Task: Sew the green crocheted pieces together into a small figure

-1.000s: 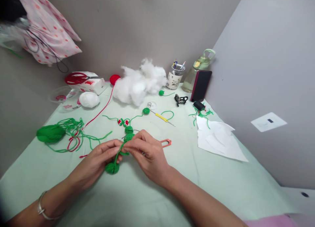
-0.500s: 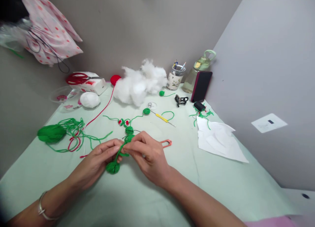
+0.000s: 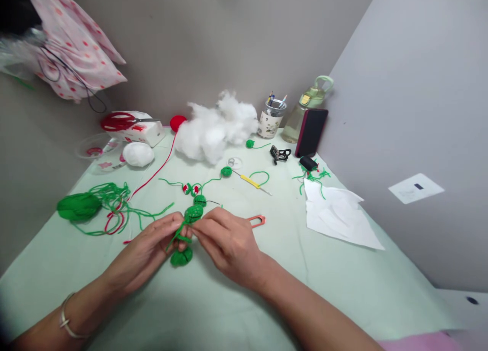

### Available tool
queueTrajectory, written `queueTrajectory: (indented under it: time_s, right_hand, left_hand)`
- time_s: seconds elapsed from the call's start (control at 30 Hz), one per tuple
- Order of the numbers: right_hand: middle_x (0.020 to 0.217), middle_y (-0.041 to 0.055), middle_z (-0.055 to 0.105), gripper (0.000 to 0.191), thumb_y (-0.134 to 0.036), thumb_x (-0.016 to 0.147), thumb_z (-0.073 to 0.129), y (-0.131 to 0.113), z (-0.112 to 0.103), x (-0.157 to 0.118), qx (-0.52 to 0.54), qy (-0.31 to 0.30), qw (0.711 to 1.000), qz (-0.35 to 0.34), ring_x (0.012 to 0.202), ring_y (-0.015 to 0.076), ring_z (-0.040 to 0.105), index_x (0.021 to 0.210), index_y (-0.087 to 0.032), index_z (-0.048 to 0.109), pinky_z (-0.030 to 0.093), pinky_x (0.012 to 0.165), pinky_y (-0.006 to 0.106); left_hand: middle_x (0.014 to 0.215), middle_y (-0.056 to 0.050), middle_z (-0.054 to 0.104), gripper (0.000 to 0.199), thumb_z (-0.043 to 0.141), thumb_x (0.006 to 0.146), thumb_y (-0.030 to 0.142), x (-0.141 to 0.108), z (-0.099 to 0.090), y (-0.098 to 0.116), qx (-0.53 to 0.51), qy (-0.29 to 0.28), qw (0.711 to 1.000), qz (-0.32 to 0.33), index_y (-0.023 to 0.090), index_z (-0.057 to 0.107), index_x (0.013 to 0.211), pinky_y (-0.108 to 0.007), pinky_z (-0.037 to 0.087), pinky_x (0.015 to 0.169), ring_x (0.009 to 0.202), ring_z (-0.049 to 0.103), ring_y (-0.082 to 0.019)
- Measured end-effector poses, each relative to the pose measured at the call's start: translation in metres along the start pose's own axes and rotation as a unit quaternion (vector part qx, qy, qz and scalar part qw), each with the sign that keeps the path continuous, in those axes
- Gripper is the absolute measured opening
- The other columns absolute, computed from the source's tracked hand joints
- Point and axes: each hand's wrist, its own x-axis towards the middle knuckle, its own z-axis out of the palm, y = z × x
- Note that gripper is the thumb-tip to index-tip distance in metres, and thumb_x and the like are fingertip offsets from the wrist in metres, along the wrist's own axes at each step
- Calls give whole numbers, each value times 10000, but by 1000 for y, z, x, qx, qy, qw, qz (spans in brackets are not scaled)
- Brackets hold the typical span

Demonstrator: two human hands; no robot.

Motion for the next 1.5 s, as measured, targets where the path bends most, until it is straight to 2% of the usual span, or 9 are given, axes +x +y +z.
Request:
queueTrajectory:
  time_s: [0.17, 0.27, 0.5, 0.63, 0.8, 1.0, 1.2, 1.4, 1.5]
  right_hand:
    - [796, 64, 672, 221, -107, 967, 491, -1, 3, 0, -19, -7, 999, -28, 677, 143, 611, 932, -196, 691, 494, 594, 256]
    - [872, 84, 679, 106, -209, 951, 594, -1, 2, 1, 22, 11, 999, -24, 784, 183, 620, 1004, -189, 684, 523, 685, 307]
    - [1163, 92, 633, 225, -292, 1008, 514, 3, -5, 8, 195, -28, 963, 183, 1042, 197, 619, 1179, -231, 646, 528, 921, 350]
    - [1239, 80, 623, 201, -290, 976, 580, 3, -6, 9, 230, -45, 948, 214, 1107, 198, 599, 1154, -226, 648, 505, 963, 345]
    - [1041, 50, 678, 185, -194, 956, 596, -1, -6, 10, 246, -129, 936, 217, 920, 151, 635, 1114, -210, 690, 511, 778, 268]
    - [929, 36, 655, 193, -127, 942, 598, 5, -2, 10, 255, -116, 940, 196, 882, 139, 617, 1032, -207, 749, 489, 774, 262]
    - [854, 6, 644, 113, -104, 905, 649, 7, -6, 12, 243, -130, 932, 233, 777, 118, 610, 903, -189, 724, 475, 700, 234]
    - [892, 33, 618, 169, -137, 980, 538, 9, -11, 11, 122, -137, 977, 106, 785, 123, 579, 879, -185, 665, 454, 708, 246]
    - [901, 48, 594, 172, -160, 994, 494, 15, -19, 13, 110, -131, 980, 101, 766, 129, 553, 902, -183, 638, 466, 687, 249]
  left_hand:
    - [736, 15, 510, 237, 655, 919, 323, -1, 2, -4, -15, -19, 1000, -15, 173, 575, 753, -223, 427, 687, 703, 496, -112]
    - [738, 11, 512, 250, 643, 918, 321, -2, 3, -4, -7, -26, 1000, -11, 173, 550, 739, -235, 418, 680, 693, 488, -114]
    - [589, 53, 386, 307, 593, 927, 393, -2, 0, 2, 119, -28, 992, -15, 187, 501, 718, -246, 282, 551, 546, 342, -100]
    - [640, 37, 438, 288, 619, 902, 401, -2, -5, 7, 217, -77, 973, -14, 182, 533, 734, -250, 301, 586, 602, 388, -111]
    - [767, 9, 520, 281, 619, 908, 411, 0, -7, 5, 242, -56, 969, 9, 178, 550, 766, -255, 337, 663, 703, 440, -127]
    - [739, 1, 559, 280, 621, 907, 440, 3, -4, -1, 174, -29, 984, -11, 181, 569, 816, -252, 356, 642, 690, 506, -139]
    - [661, 27, 561, 274, 587, 937, 438, -1, -1, 3, 142, -32, 989, -27, 189, 545, 829, -223, 337, 571, 585, 474, -99]
    - [773, 18, 614, 270, 668, 892, 435, 3, -1, 2, 166, -25, 986, -15, 182, 577, 866, -211, 244, 491, 535, 358, -56]
    - [716, 13, 619, 270, 674, 879, 428, 4, -2, 2, 179, -23, 983, -29, 178, 577, 849, -215, 235, 484, 532, 376, -64]
